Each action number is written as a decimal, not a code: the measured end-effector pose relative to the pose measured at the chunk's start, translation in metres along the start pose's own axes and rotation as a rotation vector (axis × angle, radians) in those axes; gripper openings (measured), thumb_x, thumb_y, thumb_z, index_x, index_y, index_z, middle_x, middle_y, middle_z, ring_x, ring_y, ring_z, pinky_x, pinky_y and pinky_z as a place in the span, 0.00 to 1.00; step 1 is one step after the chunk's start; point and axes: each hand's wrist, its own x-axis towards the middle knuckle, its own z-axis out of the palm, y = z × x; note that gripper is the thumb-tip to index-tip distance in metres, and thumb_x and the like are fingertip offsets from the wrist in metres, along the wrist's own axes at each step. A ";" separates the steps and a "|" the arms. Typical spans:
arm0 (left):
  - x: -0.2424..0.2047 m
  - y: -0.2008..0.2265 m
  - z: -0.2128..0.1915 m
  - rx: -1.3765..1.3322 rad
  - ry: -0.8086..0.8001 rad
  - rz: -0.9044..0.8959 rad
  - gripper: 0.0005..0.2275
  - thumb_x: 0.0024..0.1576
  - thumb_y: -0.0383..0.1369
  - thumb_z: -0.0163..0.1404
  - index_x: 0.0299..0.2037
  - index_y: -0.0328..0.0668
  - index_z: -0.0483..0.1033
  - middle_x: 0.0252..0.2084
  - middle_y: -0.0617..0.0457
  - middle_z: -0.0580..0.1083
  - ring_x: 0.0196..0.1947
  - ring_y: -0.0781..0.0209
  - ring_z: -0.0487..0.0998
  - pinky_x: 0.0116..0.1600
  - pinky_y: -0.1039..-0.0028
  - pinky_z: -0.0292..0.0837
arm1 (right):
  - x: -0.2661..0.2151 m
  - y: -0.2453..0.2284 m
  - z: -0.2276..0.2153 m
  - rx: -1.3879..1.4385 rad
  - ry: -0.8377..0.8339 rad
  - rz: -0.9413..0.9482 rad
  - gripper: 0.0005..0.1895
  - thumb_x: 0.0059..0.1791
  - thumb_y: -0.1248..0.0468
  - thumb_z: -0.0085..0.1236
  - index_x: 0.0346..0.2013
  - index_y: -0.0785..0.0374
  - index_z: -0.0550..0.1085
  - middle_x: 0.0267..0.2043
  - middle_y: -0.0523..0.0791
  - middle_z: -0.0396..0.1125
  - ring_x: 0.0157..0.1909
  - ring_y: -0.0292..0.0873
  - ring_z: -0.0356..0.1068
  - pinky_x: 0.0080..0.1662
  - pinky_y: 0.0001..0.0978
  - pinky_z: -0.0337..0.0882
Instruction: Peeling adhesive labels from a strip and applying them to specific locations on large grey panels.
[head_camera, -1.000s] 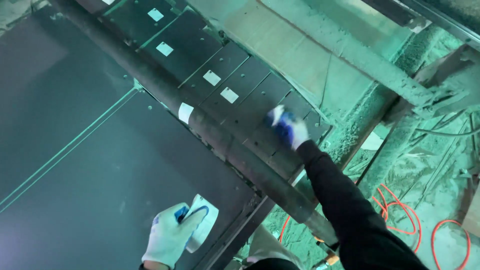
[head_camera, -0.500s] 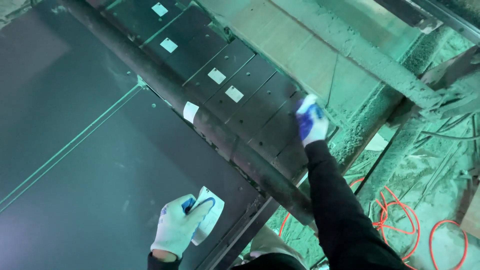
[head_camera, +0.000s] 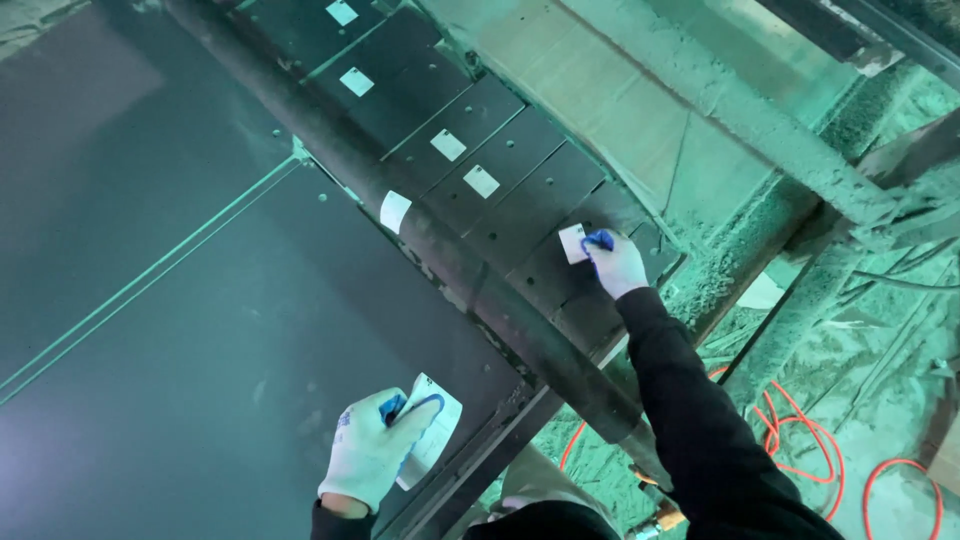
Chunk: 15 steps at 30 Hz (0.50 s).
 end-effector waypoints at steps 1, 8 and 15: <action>-0.001 -0.003 0.001 0.005 0.009 0.011 0.31 0.65 0.47 0.70 0.25 0.51 0.56 0.25 0.58 0.54 0.29 0.61 0.53 0.39 0.65 0.52 | -0.006 -0.015 -0.005 -0.158 -0.084 0.069 0.09 0.59 0.56 0.63 0.45 0.56 0.85 0.47 0.49 0.84 0.52 0.51 0.81 0.57 0.42 0.75; -0.002 -0.008 0.010 0.037 0.010 0.029 0.30 0.67 0.48 0.68 0.24 0.51 0.57 0.23 0.57 0.54 0.27 0.61 0.54 0.37 0.64 0.51 | -0.020 -0.054 -0.007 -0.600 -0.286 0.067 0.13 0.61 0.55 0.57 0.42 0.61 0.79 0.48 0.58 0.80 0.51 0.67 0.79 0.55 0.59 0.76; -0.008 -0.008 0.007 0.057 -0.008 0.011 0.28 0.67 0.49 0.66 0.23 0.50 0.60 0.23 0.58 0.58 0.27 0.62 0.57 0.38 0.65 0.55 | -0.026 -0.039 0.011 -0.824 -0.166 -0.180 0.15 0.58 0.56 0.65 0.55 0.61 0.83 0.50 0.56 0.80 0.54 0.67 0.79 0.58 0.63 0.78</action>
